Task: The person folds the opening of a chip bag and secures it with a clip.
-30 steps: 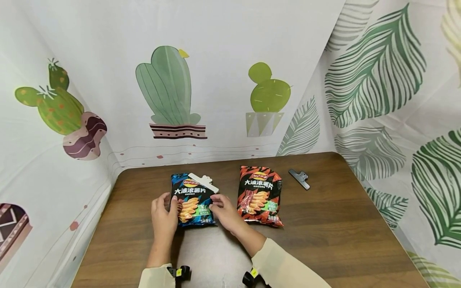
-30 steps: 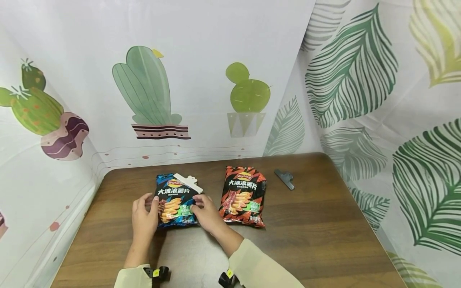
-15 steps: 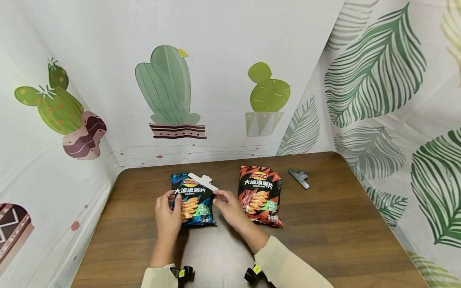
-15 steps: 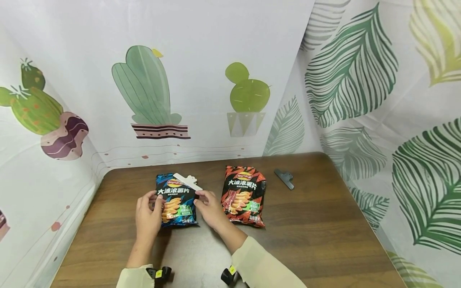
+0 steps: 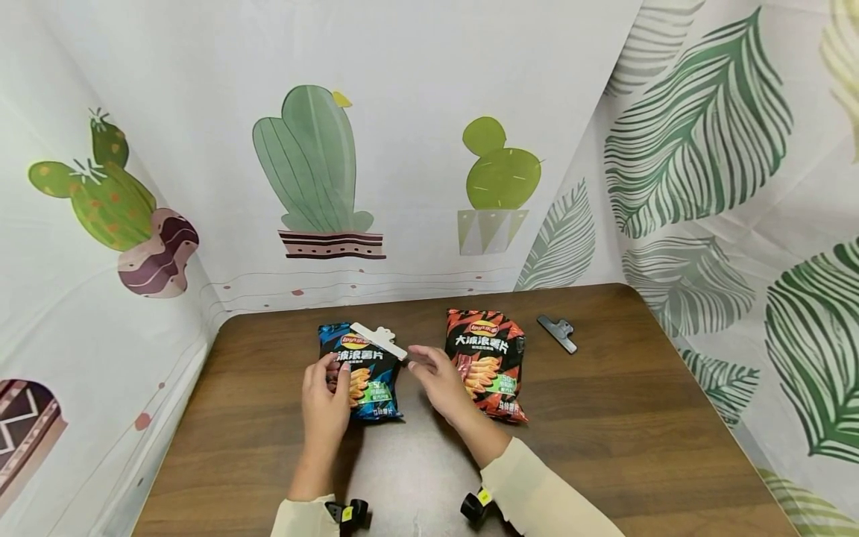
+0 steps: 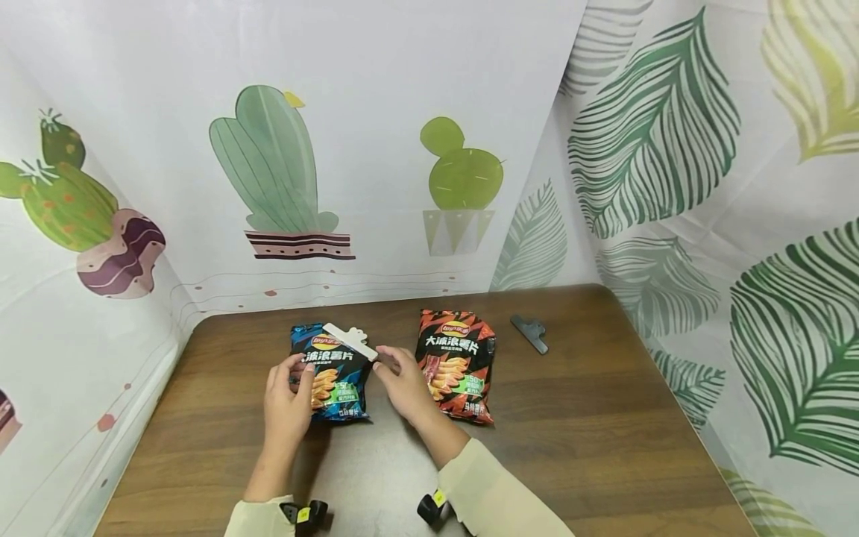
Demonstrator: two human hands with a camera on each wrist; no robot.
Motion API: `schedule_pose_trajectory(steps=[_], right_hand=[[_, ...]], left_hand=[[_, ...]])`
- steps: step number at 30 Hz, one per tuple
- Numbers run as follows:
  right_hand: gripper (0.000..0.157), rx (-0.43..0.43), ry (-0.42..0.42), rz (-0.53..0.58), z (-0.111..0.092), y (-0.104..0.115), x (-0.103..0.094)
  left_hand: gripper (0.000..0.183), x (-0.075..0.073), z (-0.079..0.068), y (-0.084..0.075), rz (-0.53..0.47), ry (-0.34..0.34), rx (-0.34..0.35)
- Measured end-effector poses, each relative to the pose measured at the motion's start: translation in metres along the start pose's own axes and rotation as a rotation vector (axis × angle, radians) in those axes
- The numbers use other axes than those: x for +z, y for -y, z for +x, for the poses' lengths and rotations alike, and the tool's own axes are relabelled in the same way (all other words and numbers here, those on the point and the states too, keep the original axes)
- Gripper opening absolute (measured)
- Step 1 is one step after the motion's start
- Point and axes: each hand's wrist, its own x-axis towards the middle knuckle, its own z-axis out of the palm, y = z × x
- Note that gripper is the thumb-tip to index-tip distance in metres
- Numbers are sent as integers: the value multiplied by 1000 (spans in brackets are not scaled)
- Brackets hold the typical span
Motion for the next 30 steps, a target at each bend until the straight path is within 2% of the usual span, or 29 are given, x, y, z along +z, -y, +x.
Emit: schedule_pose_trajectory(steps=[4, 12, 18, 23, 26, 30], right_hand=[[34, 8, -8, 3, 2, -2, -6], [34, 27, -30, -21, 3, -1, -17], [34, 32, -48, -31, 4, -5, -24], [34, 23, -59, -13, 3, -8, -29], [35, 15, -70, -5, -1, 0, -32], [35, -2, -78, -41, -9, 22, -38]], left_hand=[[32, 3, -3, -3, -13, 6, 12], [35, 10, -7, -9, -69, 68, 14], [37, 15, -10, -12, -38, 98, 9], [37, 19, -12, -15, -20, 106, 38], [37, 20, -14, -18, -25, 118, 40], [36, 21, -15, -21, -30, 132, 18]])
